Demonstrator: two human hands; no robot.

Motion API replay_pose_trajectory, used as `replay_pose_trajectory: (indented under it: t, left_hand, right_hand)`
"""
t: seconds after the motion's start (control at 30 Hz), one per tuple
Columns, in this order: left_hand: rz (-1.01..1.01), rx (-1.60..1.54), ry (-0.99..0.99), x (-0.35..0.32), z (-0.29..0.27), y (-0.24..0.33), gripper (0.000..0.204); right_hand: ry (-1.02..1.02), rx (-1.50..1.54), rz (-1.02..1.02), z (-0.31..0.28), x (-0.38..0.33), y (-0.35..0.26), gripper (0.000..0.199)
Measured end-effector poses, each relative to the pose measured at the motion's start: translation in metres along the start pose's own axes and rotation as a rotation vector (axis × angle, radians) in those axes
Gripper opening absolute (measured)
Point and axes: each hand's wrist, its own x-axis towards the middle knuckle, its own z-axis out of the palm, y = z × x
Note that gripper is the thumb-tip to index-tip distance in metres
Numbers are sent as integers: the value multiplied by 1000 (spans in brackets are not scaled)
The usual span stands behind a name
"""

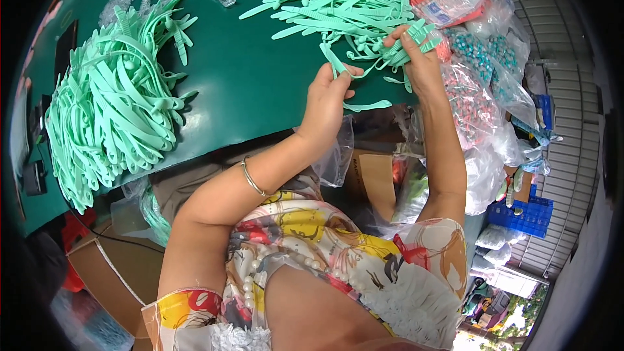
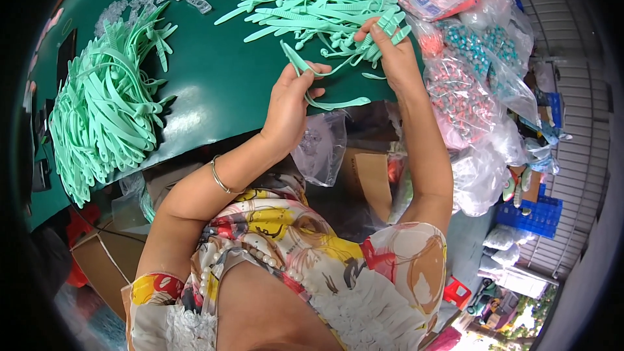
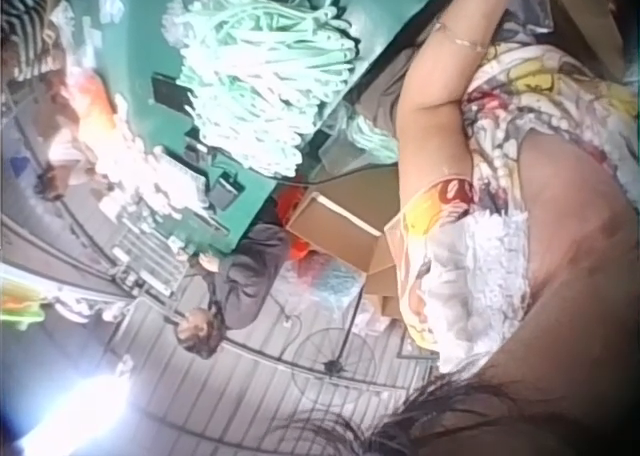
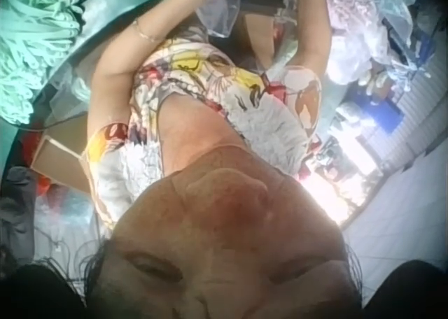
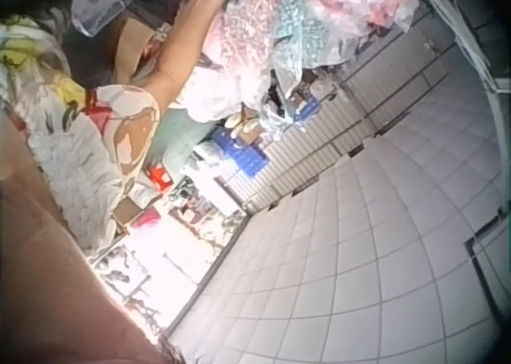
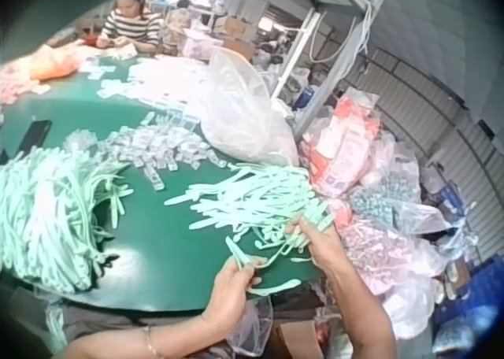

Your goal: Sorting green plastic strips into groups and placing them into clear plastic bags.

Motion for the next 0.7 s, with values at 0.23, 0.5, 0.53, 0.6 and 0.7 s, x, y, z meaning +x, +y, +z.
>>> replay_pose_trajectory:
  t: [0.23,0.5,0.53,0.6,0.7]
  left_hand:
    - [203,296,-102,-8,-8,-4,15]
    - [243,224,-99,16,16,-23,27]
    - [362,384,-90,21,22,-26,47]
    - [341,413,-88,24,27,-30,52]
    - [362,518,-72,30,31,-37,55]
  right_hand:
    - [99,-133,-89,-6,-15,-5,21]
    - [-86,-771,-343,15,-23,-20,18]
    - [-114,-749,-368,17,-25,-22,18]
    - [-119,-755,-311,15,-26,-22,18]
    - [-81,-697,-243,17,-31,-22,17]
